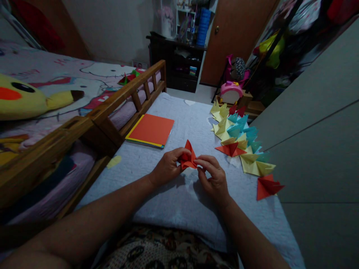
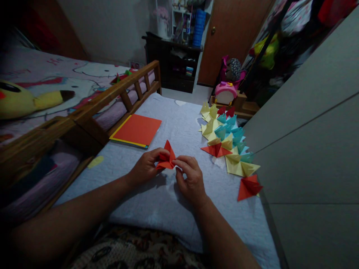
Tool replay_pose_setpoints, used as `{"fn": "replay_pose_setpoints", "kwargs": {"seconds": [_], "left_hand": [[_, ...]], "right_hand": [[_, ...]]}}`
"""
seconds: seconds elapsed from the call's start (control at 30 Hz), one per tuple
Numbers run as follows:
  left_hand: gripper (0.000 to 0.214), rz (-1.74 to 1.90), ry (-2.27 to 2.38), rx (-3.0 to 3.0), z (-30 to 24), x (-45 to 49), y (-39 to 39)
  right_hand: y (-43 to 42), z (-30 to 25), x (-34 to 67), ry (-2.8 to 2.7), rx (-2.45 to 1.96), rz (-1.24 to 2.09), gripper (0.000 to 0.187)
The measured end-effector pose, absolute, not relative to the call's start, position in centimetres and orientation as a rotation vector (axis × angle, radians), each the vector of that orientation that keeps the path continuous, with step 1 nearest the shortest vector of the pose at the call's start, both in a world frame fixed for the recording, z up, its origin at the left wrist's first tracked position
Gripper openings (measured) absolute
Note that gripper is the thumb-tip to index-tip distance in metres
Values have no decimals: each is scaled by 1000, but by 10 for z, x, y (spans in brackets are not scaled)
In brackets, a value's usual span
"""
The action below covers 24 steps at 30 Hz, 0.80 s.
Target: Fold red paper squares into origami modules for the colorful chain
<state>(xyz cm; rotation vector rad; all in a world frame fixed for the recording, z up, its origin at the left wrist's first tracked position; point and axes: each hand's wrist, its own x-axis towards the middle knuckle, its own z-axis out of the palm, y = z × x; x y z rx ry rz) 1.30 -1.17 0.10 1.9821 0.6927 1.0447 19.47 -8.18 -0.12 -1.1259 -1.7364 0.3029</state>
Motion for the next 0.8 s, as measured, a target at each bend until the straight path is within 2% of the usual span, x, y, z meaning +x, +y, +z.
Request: {"fn": "replay_pose_setpoints", "kwargs": {"seconds": [0.27,0.4,0.57,0.8], "left_hand": [[25,1044,681,1908,-8,14,-13],[24,1029,621,1947,-8,14,-13],[5,995,606,1981,-1,14,-12],[7,1006,628,1986,3,15,-12]], "right_hand": [[-82,2,195,-1804,-1101,261,43],[-81,0,195,-1770,-1111,315,39],[-81,-4,195,-1649,-1156,393,29],[-80,-1,194,-1568,-1133,444,10]]}}
